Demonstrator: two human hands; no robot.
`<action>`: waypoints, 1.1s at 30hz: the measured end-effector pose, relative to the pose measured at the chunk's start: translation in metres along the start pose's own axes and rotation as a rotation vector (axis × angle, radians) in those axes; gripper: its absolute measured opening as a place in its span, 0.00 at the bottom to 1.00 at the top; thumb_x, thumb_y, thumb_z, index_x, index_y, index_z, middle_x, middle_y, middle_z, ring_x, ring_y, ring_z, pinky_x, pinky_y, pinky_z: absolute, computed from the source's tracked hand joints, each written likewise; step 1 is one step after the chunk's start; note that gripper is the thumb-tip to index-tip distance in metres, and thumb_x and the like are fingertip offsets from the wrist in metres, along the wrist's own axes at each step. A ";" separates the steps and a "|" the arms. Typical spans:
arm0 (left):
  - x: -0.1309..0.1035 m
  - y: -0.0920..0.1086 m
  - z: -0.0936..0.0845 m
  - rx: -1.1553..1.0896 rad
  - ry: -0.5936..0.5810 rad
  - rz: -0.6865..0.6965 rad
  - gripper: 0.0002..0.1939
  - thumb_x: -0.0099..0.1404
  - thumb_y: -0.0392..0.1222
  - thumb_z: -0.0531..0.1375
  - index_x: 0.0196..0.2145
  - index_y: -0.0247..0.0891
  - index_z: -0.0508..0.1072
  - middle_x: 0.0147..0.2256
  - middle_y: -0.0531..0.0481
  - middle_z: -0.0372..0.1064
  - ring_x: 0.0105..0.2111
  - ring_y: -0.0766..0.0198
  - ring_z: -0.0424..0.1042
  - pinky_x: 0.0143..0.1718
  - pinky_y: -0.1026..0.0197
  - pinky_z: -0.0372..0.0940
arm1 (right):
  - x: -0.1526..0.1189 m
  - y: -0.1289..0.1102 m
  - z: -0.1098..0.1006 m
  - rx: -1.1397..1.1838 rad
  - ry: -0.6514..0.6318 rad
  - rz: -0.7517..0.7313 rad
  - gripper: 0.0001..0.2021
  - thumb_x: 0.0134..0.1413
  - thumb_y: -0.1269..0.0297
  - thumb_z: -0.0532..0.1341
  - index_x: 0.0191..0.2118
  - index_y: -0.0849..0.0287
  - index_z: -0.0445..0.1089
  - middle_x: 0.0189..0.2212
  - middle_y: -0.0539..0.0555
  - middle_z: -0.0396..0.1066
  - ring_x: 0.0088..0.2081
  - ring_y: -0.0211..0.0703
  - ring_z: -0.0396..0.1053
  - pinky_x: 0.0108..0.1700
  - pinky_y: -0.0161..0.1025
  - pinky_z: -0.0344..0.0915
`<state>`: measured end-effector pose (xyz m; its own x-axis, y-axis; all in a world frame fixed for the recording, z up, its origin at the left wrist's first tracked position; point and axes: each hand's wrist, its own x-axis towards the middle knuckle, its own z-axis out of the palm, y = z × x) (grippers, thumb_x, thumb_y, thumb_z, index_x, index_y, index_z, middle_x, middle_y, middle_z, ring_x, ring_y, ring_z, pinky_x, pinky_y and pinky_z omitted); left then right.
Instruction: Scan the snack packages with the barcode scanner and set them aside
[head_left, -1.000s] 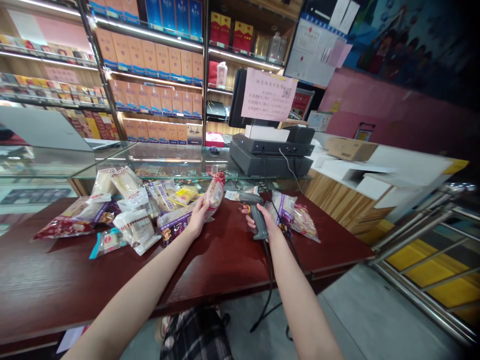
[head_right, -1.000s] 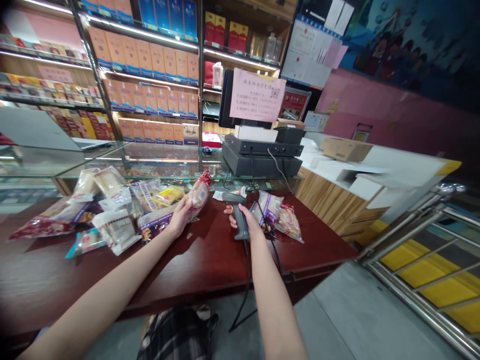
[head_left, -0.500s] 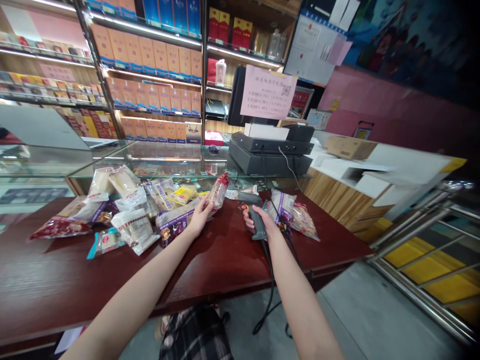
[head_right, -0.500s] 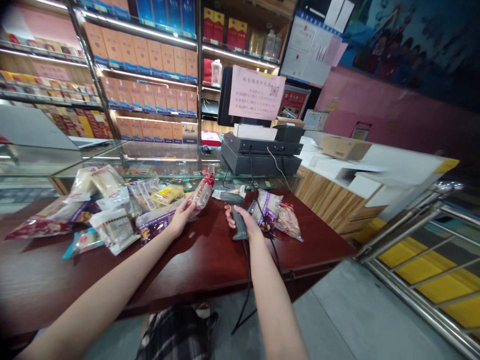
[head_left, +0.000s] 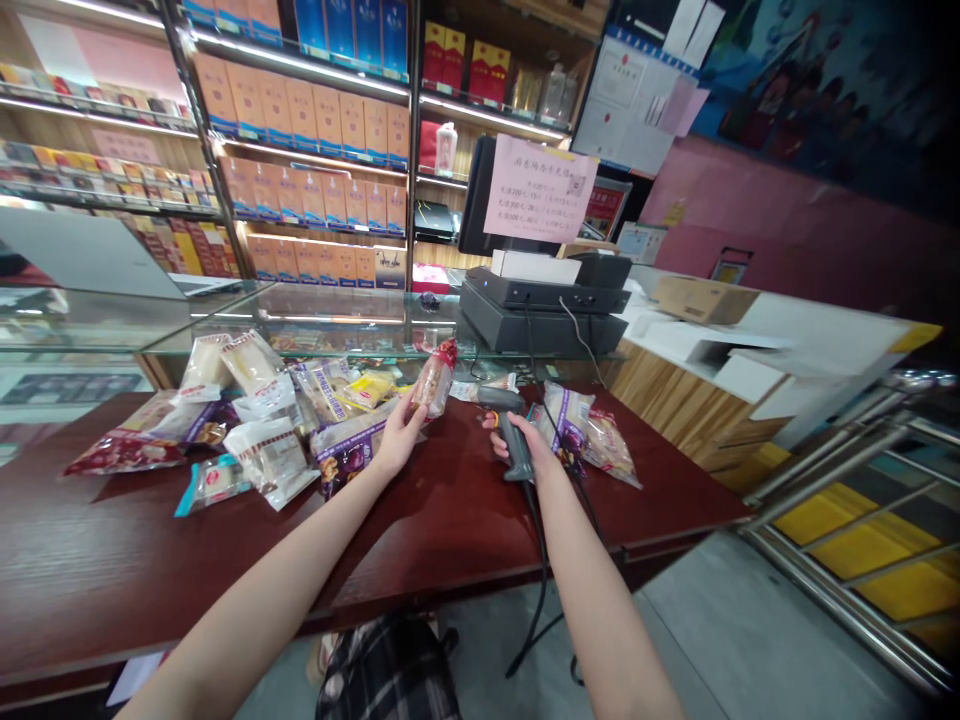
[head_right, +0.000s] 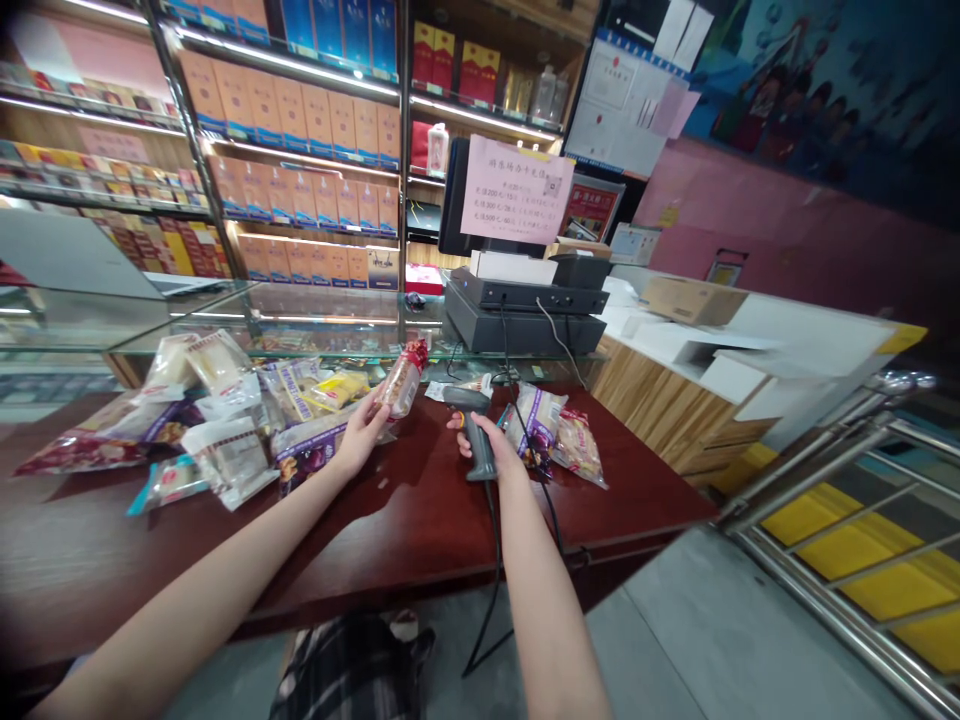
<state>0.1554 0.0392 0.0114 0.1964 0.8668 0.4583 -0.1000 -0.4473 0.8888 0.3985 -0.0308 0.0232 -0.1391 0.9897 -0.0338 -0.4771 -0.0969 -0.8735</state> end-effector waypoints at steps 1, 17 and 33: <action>0.001 0.005 -0.002 0.035 0.024 0.044 0.34 0.65 0.56 0.57 0.64 0.37 0.62 0.62 0.40 0.60 0.62 0.52 0.60 0.64 0.50 0.52 | 0.001 0.000 -0.002 0.007 -0.001 -0.001 0.14 0.54 0.56 0.58 0.41 0.59 0.72 0.33 0.56 0.76 0.20 0.34 0.56 0.19 0.31 0.54; 0.009 0.033 -0.055 1.120 0.357 0.199 0.28 0.64 0.40 0.55 0.62 0.38 0.65 0.68 0.34 0.46 0.67 0.37 0.40 0.62 0.29 0.38 | 0.003 0.002 -0.010 0.033 0.061 -0.063 0.16 0.56 0.54 0.57 0.42 0.59 0.72 0.33 0.57 0.76 0.20 0.34 0.58 0.19 0.31 0.55; 0.002 0.038 -0.039 1.224 0.200 0.411 0.23 0.68 0.44 0.54 0.57 0.36 0.68 0.63 0.33 0.57 0.66 0.43 0.50 0.65 0.33 0.28 | 0.005 0.003 -0.013 0.040 0.053 -0.093 0.14 0.52 0.55 0.60 0.40 0.60 0.72 0.38 0.58 0.78 0.21 0.33 0.61 0.20 0.32 0.58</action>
<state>0.1140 0.0326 0.0467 0.2058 0.5899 0.7808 0.8501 -0.5030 0.1560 0.4078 -0.0243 0.0142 -0.0468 0.9987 0.0202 -0.5205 -0.0071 -0.8539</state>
